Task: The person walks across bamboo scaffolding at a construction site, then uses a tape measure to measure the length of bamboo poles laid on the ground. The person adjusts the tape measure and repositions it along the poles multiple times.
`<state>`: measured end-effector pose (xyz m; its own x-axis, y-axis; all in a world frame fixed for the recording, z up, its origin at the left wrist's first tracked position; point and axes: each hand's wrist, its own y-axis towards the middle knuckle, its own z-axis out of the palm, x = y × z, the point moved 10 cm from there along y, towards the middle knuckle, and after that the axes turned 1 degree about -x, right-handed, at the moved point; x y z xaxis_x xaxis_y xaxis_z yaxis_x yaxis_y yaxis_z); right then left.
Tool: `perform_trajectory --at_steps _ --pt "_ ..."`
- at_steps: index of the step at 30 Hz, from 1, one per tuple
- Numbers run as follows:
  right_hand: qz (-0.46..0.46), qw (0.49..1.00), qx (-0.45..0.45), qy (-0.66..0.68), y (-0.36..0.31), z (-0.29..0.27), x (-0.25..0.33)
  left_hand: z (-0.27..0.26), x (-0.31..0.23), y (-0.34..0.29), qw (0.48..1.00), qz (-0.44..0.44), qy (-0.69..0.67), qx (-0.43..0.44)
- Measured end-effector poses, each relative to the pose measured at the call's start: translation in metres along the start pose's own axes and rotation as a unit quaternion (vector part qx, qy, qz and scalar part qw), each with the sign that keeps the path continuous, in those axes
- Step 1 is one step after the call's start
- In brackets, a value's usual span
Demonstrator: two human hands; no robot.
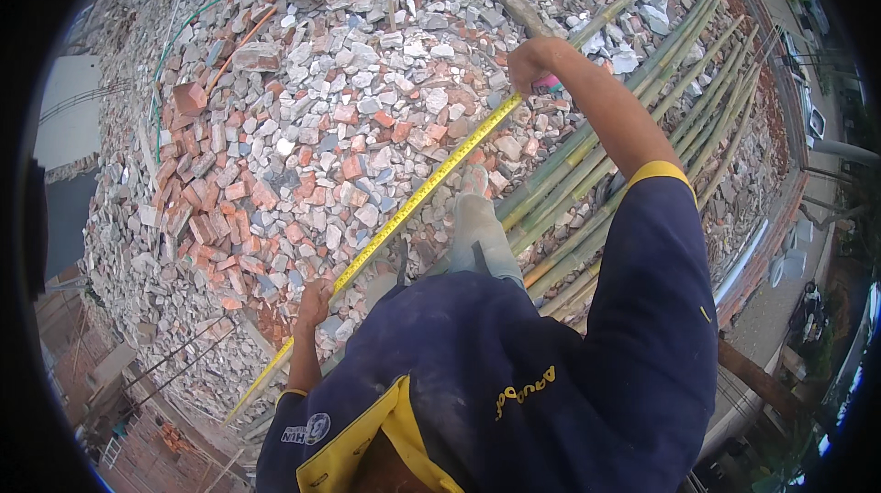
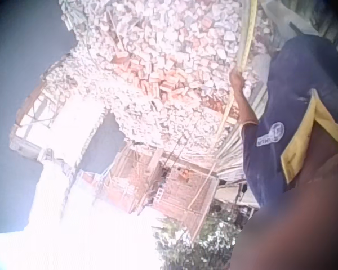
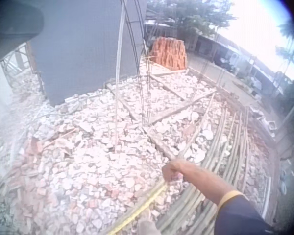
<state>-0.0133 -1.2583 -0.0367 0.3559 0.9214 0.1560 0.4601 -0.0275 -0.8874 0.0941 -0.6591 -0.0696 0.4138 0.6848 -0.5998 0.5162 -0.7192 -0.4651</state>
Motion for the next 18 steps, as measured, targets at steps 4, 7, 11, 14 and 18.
perform_trajectory --at_steps 4,7,11,14,18 --pt "-0.010 1.000 -0.003 0.018 0.003 -0.016 -0.011 0.006 0.018 0.003 0.995 -0.087 0.042 -0.015" --pt "-0.041 0.999 -0.005 -0.005 0.006 -0.029 -0.015 0.008 0.029 0.007 0.986 -0.127 0.107 -0.007" --pt "-0.069 0.998 -0.001 0.002 0.012 -0.040 -0.019 -0.002 0.029 0.015 0.986 -0.108 0.111 -0.068" --pt "-0.076 0.997 -0.015 -0.018 0.013 -0.046 -0.020 -0.005 0.025 0.020 0.990 -0.091 0.090 -0.062" --pt "-0.046 0.999 -0.011 0.007 -0.001 -0.044 -0.033 -0.008 0.038 0.016 0.969 -0.197 0.146 0.015"
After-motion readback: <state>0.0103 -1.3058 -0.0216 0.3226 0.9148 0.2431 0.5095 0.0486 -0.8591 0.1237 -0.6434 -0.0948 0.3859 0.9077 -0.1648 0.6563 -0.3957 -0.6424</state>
